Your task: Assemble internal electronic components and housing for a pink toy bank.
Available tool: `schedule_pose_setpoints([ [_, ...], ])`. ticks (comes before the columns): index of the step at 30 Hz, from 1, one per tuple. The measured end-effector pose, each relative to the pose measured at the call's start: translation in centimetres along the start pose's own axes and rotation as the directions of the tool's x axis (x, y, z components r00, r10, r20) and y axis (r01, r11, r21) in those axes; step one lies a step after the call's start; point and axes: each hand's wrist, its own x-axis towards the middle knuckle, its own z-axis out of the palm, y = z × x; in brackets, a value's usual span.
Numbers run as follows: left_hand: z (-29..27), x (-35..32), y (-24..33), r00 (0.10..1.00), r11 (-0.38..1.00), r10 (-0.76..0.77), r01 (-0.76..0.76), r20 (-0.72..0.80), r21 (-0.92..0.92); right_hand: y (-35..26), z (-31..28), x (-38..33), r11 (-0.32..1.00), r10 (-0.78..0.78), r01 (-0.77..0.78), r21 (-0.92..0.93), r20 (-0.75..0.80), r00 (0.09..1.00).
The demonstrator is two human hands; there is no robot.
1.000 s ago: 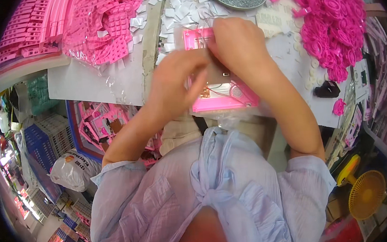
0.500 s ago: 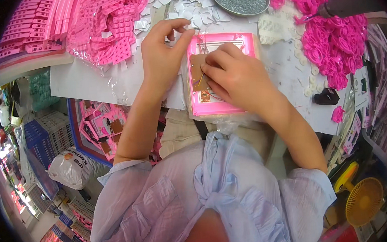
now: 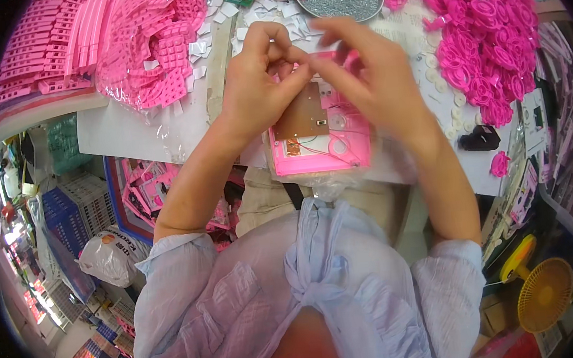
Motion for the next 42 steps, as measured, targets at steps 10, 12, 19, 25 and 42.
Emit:
schedule_pose_setpoints([
  [10,-0.1,-0.3,-1.3,0.984,0.954,0.143,-0.165,0.106,0.249,2.3,-1.2,2.5,0.984,-0.060,0.082,-0.156,0.140,0.988],
  [12,0.0,-0.3,-1.4,0.972,0.900,0.224,-0.232,0.065,0.370,2.2,-1.2,2.7,0.972,-0.097,0.132,-0.193,0.181,0.979],
  [19,1.3,0.3,-1.4,0.966,0.733,0.255,-0.224,0.046,0.642,5.7,0.4,7.4,0.893,-0.298,0.402,-0.200,0.406,0.864],
  [25,0.0,-0.8,-1.2,0.936,0.818,0.350,-0.317,0.021,0.480,4.4,-0.2,9.6,0.974,-0.014,0.166,-0.154,0.691,0.723],
  [42,-0.6,-1.2,-0.8,0.979,0.891,0.172,-0.203,0.112,0.406,1.0,0.1,-2.3,0.737,-0.248,0.463,-0.492,0.440,0.863],
])
